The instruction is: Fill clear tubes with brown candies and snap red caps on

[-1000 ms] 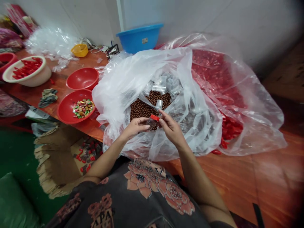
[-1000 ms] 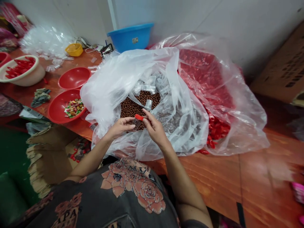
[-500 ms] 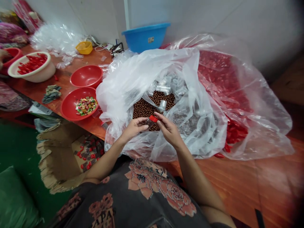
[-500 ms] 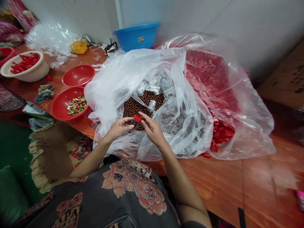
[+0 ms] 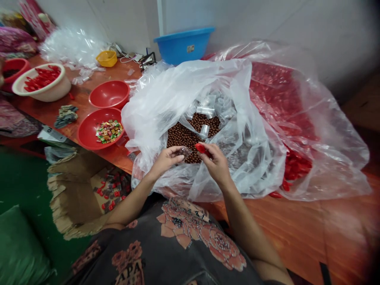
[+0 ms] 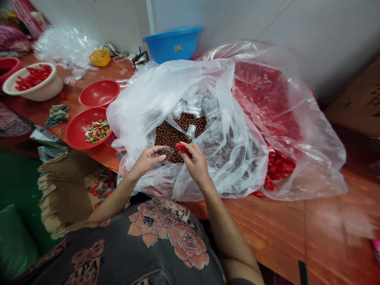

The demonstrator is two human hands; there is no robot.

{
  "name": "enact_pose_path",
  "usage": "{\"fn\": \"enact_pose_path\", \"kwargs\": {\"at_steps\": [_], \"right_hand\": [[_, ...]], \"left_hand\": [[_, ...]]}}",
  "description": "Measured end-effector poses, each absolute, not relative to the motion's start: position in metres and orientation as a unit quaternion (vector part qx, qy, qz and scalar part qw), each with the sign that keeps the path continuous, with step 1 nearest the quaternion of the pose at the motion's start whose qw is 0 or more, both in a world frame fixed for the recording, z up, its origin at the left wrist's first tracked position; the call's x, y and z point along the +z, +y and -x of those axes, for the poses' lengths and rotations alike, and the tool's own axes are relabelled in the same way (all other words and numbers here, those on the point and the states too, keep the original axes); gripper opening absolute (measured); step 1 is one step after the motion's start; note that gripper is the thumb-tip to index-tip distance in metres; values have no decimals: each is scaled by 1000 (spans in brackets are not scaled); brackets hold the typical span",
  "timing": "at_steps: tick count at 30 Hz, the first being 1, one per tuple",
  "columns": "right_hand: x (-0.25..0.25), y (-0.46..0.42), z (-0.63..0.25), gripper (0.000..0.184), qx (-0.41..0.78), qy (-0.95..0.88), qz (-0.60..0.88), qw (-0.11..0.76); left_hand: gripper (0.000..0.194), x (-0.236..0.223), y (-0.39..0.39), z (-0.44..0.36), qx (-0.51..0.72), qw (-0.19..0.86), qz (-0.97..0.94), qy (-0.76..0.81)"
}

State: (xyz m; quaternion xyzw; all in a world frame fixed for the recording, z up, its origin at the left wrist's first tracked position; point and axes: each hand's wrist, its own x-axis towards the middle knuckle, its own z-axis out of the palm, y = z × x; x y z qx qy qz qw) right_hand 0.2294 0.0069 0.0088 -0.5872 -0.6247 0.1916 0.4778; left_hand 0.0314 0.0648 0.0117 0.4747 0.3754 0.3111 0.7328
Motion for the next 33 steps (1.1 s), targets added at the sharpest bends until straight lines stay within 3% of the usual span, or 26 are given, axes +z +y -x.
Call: {"fn": "enact_pose_path", "kwargs": {"at_steps": [8,12,17,24,33], "right_hand": [[5,0,-220,39,76,-691,583,420],[6,-4,-218,47,97,-724,553,400],[6,-9,-218,44,174,-706,530,437],[7,-12,-223,35,129,-677,531,493],[-5,-13,-220,73,0,-760,497,419]], "left_hand": [[49,4,60,-39,314,725,-496,360],[45,3,60,-38,322,707,-519,357],[41,2,58,-37,320,686,-556,345],[42,-3,57,-41,317,678,-574,333],[40,2,51,-47,352,685,-543,335]]}}
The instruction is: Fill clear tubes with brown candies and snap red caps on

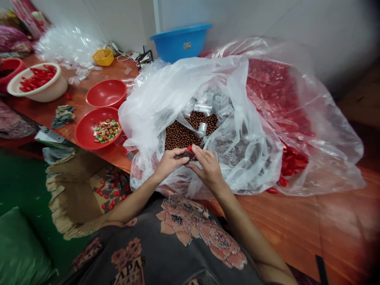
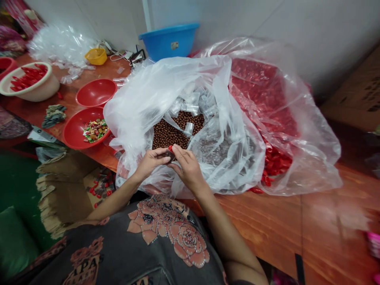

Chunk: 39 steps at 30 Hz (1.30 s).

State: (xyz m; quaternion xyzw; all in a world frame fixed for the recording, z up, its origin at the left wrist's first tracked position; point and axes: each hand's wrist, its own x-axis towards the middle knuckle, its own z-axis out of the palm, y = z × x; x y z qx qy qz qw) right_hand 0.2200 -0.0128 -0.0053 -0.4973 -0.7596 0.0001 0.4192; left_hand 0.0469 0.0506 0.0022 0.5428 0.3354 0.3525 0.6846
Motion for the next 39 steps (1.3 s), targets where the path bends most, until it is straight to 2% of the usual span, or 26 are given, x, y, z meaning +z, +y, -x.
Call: {"fn": "enact_pose_path", "kwargs": {"at_steps": [4,6,11,16,19,22,26,27,31,33,36,39], "right_hand": [[-10,-13,-221,76,-9,-772,487,408],[-9,-15,-222,76,-6,-775,485,406],[-6,-19,-220,75,5,-773,492,401],[-4,-22,-217,72,31,-792,456,405],[-7,-27,-218,70,104,-776,473,403],[-12,-34,-220,72,217,-671,536,463],[-11,-39,-217,37,336,-476,608,539],[-10,-39,-215,34,353,-436,612,557],[-3,-38,-206,53,367,-378,581,621],[0,-38,-205,57,324,-454,584,590],[4,-40,-206,66,201,-633,589,461],[7,-41,-210,80,87,-729,574,362]], "left_hand": [[38,8,44,-48,358,645,-570,362],[38,11,42,-50,360,665,-540,370],[68,14,36,-65,309,805,-373,342],[48,11,24,-81,356,783,-349,371],[45,15,19,-81,363,792,-336,359],[48,21,18,-78,350,814,-325,329],[50,26,20,-77,331,830,-319,316],[52,28,21,-78,321,834,-316,318],[57,30,22,-83,272,844,-333,321],[61,30,23,-85,253,841,-349,326],[68,26,24,-86,242,831,-351,358],[68,23,26,-85,221,839,-342,362]]}}
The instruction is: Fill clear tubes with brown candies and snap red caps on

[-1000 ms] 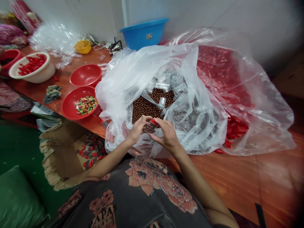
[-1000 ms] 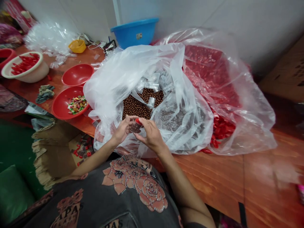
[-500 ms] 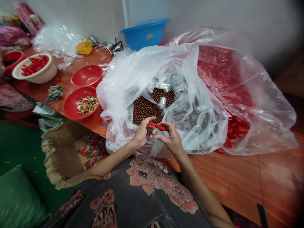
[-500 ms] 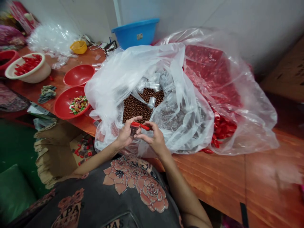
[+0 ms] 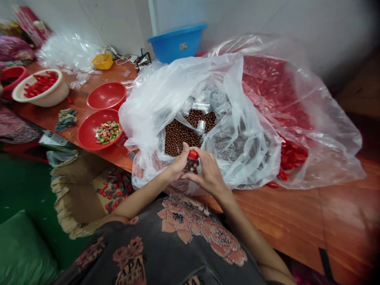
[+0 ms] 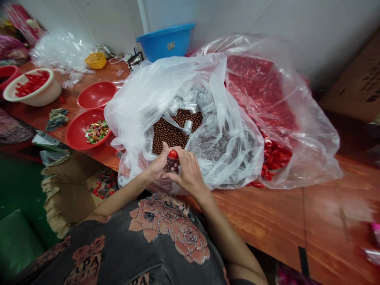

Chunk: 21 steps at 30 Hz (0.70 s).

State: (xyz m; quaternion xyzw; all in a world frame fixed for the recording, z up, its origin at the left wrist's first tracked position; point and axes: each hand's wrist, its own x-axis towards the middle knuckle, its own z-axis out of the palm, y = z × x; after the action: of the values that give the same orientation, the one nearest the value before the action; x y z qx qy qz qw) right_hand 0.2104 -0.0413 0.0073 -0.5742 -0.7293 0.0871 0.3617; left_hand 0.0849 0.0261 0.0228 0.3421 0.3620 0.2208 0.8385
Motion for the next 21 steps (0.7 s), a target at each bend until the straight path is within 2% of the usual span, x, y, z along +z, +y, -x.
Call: {"fn": "enact_pose_path", "kwargs": {"at_steps": [5,12,17,21], "right_hand": [[9,-38,-218,78,-23,-771,557,307],[4,-32,-224,76,-114,-809,473,329],[-7,-33,-215,76,-114,-817,452,341],[-2,-37,-211,82,-50,-817,485,309]], "left_hand": [[51,31,25,-84,192,849,-347,348],[40,25,14,-84,202,863,-305,347],[38,13,-3,-75,254,828,-353,354],[43,14,0,-42,371,709,-448,399]]}}
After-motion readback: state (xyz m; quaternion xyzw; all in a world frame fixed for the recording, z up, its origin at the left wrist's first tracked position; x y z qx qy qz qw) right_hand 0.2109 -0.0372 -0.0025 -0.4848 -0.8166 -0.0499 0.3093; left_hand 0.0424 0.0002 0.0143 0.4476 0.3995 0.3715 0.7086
